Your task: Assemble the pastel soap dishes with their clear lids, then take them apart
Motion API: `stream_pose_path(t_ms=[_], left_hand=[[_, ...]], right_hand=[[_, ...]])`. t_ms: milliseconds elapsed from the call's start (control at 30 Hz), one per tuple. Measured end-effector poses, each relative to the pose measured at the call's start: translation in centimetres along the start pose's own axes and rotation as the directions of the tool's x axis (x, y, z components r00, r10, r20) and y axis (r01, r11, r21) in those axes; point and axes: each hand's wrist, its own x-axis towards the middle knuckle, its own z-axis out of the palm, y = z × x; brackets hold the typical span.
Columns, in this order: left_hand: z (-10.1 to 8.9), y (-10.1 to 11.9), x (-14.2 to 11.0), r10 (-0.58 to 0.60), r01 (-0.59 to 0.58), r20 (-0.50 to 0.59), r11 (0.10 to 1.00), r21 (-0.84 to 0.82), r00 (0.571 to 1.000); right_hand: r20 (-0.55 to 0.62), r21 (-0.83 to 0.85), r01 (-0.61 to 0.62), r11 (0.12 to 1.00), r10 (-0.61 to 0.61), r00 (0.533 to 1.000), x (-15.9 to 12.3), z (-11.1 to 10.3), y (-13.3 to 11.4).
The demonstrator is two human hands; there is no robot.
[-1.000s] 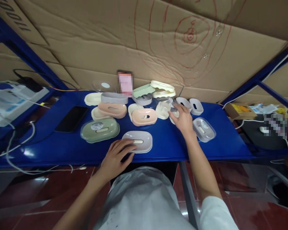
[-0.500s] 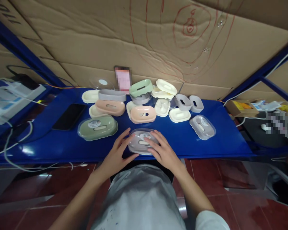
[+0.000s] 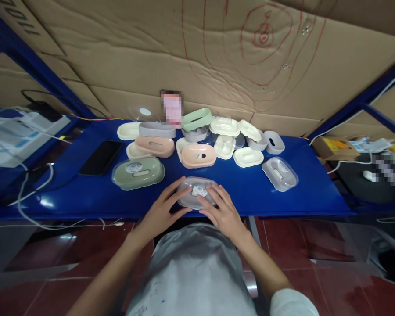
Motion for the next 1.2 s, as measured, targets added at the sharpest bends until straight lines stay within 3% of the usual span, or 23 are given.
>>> stream_pose_path(t_ms=[200,367,433,500,567,600,667,767,833,900,1000,1100,1133,1200], left_hand=[[0.4,-0.1,-0.3,0.032,-0.031,-0.019,0.997,0.065,0.999],[0.3,-0.2,-0.2,-0.001,0.002,-0.037,1.000,0.030,0.999],[0.1,-0.1,-0.3,-0.032,0.032,-0.002,0.999,-0.003,0.999],[-0.1,0.2,-0.3,-0.072,0.073,0.036,0.997,-0.028,0.997],[-0.1,0.4,-0.3,-0.116,0.117,0.050,0.993,-0.025,0.992],[-0.1,0.5,-0.3,-0.135,0.136,0.047,0.991,-0.014,0.990],[0.0,0.6,-0.2,-0.159,0.158,0.039,0.987,0.019,0.987],[0.3,0.7,0.0,-0.145,0.141,0.050,0.987,0.079,0.988],[0.4,0.7,0.1,-0.109,0.101,0.069,0.988,0.117,0.992],[0.2,0.7,0.5,-0.071,0.056,0.086,0.986,0.157,0.994],[-0.2,0.4,1.9,-0.021,-0.005,0.101,0.968,0.251,0.995],[-0.4,-0.4,4.5,-0.002,-0.031,0.091,0.932,0.362,0.996],[-0.4,-0.8,5.6,-0.004,-0.029,0.083,0.919,0.393,0.997],[-0.2,-1.5,7.6,-0.004,-0.026,0.065,0.896,0.443,0.998]], right_hand=[[0.006,0.024,0.007,1.000,-0.007,1.000,0.1,-0.1,0.1],[0.169,0.148,-0.133,0.980,0.108,0.980,1.0,-0.7,0.9],[0.180,0.161,-0.148,0.976,0.118,0.977,1.2,-1.0,1.3],[0.110,0.130,-0.136,0.982,0.122,0.986,0.8,-1.9,2.0],[-0.065,0.017,-0.192,0.981,0.193,0.979,-0.3,-3.8,3.5],[-0.187,-0.060,-0.261,0.964,0.245,0.951,-1.2,-5.2,4.6],[-0.438,-0.201,-0.455,0.867,0.336,0.834,-3.8,-8.4,7.9],[-0.649,-0.304,-0.690,0.656,0.387,0.655,-8.8,-12.8,14.4],[-0.708,-0.302,-0.790,0.533,0.430,0.560,-11.9,-14.3,18.5],[-0.662,-0.309,-0.834,0.456,0.527,0.533,-14.1,-14.5,21.3],[-0.559,-0.336,-0.831,0.443,0.617,0.555,-14.9,-13.6,22.6],[-0.559,-0.368,-0.825,0.430,0.607,0.565,-12.9,-12.8,20.7],[-0.555,-0.378,-0.797,0.472,0.573,0.603,-11.8,-12.6,19.7],[-0.490,-0.391,-0.663,0.639,0.465,0.737,-9.1,-11.7,17.6]])
